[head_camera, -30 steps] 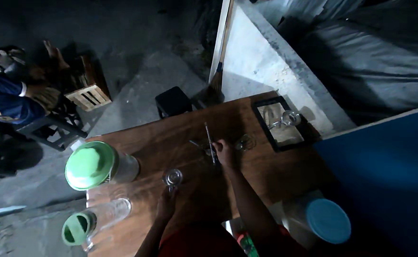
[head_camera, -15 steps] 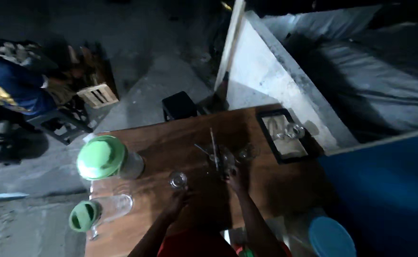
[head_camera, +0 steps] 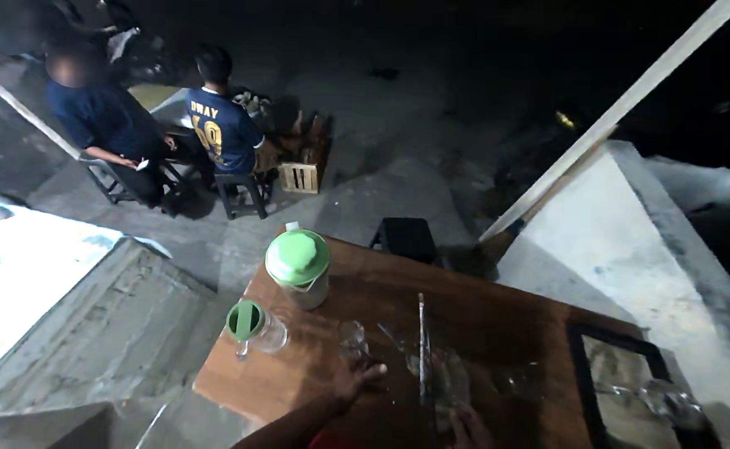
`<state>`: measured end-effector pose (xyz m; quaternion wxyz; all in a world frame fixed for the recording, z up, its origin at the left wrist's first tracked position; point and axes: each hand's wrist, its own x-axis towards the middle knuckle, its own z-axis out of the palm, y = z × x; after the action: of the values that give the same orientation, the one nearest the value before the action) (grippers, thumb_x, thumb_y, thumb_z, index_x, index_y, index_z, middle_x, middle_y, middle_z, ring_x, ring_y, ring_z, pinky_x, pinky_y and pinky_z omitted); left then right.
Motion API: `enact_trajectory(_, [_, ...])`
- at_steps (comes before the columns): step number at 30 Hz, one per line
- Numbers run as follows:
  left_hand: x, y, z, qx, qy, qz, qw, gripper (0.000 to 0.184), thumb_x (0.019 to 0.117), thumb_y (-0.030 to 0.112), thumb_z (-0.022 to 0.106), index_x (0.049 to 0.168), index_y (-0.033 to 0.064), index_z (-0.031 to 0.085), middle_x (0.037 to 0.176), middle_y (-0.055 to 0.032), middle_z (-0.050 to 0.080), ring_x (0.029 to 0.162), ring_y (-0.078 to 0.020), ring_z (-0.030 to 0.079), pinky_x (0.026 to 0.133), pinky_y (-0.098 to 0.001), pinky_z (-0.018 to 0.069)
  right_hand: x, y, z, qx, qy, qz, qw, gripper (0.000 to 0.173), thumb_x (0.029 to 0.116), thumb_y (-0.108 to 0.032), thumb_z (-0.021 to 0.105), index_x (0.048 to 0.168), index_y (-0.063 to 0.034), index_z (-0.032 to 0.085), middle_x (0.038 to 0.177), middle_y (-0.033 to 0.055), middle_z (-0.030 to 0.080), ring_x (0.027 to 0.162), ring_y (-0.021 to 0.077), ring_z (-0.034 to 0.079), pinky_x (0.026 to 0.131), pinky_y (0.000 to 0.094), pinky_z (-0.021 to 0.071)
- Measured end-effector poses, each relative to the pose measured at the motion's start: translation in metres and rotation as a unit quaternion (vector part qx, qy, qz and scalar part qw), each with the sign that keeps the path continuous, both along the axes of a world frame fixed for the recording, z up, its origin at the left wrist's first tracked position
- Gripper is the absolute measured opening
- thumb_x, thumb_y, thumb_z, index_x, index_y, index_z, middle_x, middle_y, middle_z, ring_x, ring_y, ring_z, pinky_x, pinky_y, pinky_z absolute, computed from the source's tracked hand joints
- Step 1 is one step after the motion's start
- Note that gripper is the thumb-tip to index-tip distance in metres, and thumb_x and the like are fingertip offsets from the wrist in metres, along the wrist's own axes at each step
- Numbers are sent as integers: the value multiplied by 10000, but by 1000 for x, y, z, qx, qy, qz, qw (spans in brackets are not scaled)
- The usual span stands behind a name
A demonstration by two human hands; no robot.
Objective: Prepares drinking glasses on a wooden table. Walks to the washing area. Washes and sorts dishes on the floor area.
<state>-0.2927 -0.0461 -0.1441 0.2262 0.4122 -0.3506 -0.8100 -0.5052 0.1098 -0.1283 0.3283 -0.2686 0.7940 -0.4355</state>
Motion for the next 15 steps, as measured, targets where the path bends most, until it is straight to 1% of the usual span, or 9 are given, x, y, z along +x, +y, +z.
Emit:
enact_trajectory(2, [8, 2, -1, -3, 3, 6, 1000, 394, 966, 177, 728, 1277, -32, 608, 1150, -176, 706, 990, -315, 729, 869, -480, 639, 11, 5, -3, 11, 13, 11, 1000, 375, 1028, -158, 583, 1347, 40, 585, 1146, 195, 693, 1014, 246, 679, 911, 444, 571])
enact_trajectory(4, [16, 6, 2, -13, -9, 8, 1000, 336, 982, 143, 697, 1245, -49, 614, 1122, -194, 724, 962, -336, 741, 851, -491, 645, 21, 8, -6, 32, 40, 28, 998, 361, 1029, -183, 593, 1339, 1, 609, 1154, 175, 708, 1039, 263, 691, 938, 479, 566])
enact_trajectory(5, [19, 9, 4, -15, -19, 4, 1000, 317, 1002, 122, 662, 1258, -57, 604, 1126, -203, 725, 963, -345, 744, 851, -494, 645, 25, 10, -5, 40, 50, 28, 998, 355, 1025, -192, 604, 1327, -6, 625, 1141, 168, 719, 1031, 266, 699, 936, 488, 569])
enact_trajectory(8, [26, 19, -2, -15, -41, 9, 999, 293, 1019, 58, 601, 1283, -66, 583, 1163, -223, 717, 978, -380, 741, 843, -524, 645, 30, 14, 5, 60, 50, 41, 996, 367, 1015, -214, 624, 1314, -2, 634, 1092, 149, 730, 988, 242, 713, 919, 457, 585])
enact_trajectory(10, [30, 25, 0, -21, -49, 24, 998, 242, 1011, 23, 575, 1237, -62, 589, 1199, -218, 709, 973, -385, 741, 818, -529, 646, 25, 15, 11, 74, 17, 74, 994, 390, 1020, -252, 629, 1332, -18, 621, 1096, 126, 738, 982, 209, 723, 916, 431, 597])
enact_trajectory(12, [36, 33, 3, -25, -48, 39, 998, 205, 1010, 4, 550, 1200, -67, 582, 1233, -229, 695, 979, -410, 738, 809, -549, 646, 15, 16, 19, 89, -17, 104, 990, 398, 1042, -300, 597, 1345, -42, 625, 1129, 109, 733, 990, 194, 720, 912, 418, 599])
enact_trajectory(13, [39, 37, 6, -26, -48, 45, 997, 205, 1012, 3, 550, 1202, -69, 577, 1240, -231, 693, 979, -416, 738, 806, -553, 647, 8, 17, 21, 79, -17, 84, 993, 392, 1052, -324, 576, 1326, -52, 643, 1122, 105, 730, 965, 191, 721, 873, 413, 610])
enact_trajectory(14, [43, 40, 8, -30, -48, 50, 997, 192, 1013, 6, 552, 1192, -62, 570, 1249, -230, 689, 981, -418, 738, 803, -553, 651, 1, 18, 21, 52, 3, 37, 998, 409, 1054, -344, 573, 1330, -50, 637, 1143, 105, 727, 963, 188, 726, 841, 400, 631])
enact_trajectory(15, [47, 43, 10, -32, -49, 56, 997, 197, 1010, 9, 561, 1193, -61, 578, 1251, -227, 690, 981, -418, 738, 799, -552, 652, -10, 18, 20, 19, 49, -17, 998, 443, 1050, -339, 582, 1375, -37, 596, 1214, 119, 701, 1031, 188, 707, 879, 385, 618])
